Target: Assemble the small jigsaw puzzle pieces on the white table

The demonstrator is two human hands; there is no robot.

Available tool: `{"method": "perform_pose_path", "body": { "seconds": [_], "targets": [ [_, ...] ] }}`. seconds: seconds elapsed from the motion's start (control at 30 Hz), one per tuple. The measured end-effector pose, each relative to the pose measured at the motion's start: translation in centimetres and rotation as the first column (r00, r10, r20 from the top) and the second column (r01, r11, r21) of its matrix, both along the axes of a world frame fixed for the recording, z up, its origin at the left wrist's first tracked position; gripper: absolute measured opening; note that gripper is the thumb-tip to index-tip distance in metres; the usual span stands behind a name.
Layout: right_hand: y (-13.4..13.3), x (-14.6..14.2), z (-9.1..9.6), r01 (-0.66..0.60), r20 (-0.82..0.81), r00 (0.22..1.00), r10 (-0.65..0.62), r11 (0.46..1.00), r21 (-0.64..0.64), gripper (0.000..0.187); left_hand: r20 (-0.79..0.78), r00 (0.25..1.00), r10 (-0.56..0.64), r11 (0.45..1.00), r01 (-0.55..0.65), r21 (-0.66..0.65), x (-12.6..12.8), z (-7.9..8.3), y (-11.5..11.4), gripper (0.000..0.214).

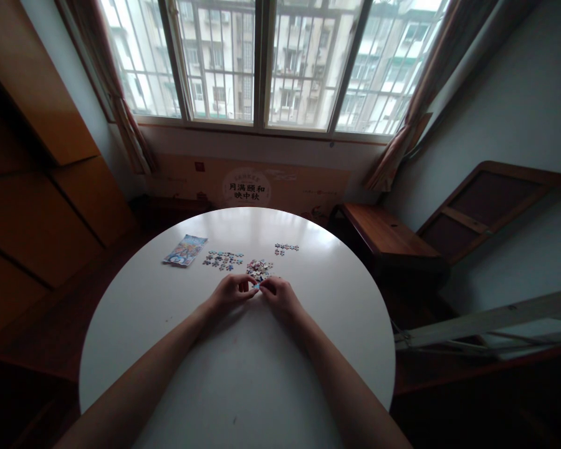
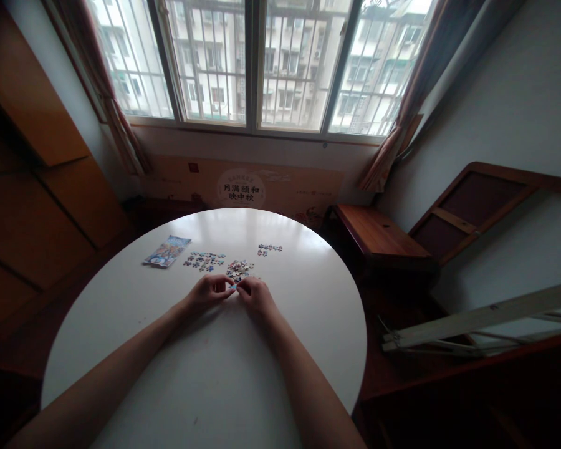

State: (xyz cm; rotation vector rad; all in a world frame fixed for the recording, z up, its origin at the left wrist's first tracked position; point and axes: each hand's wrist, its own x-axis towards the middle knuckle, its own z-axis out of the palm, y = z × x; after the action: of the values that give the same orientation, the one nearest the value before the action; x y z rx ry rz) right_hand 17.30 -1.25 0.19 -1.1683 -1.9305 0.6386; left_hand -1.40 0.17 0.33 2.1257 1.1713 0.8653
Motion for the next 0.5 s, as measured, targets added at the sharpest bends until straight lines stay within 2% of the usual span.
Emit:
{"method": "perform_pose_path", "body": {
  "seconds": [0.5],
  "targets": [
    [0.04, -0.01, 0.04, 0.007, 0.027, 1.0, -0.007, 1.0, 0.006, 0.012, -0.039, 0.999, 0.003, 1.0, -0.003, 0.002, 0.11, 0.38, -0.16, 0.026]
  ]
}}
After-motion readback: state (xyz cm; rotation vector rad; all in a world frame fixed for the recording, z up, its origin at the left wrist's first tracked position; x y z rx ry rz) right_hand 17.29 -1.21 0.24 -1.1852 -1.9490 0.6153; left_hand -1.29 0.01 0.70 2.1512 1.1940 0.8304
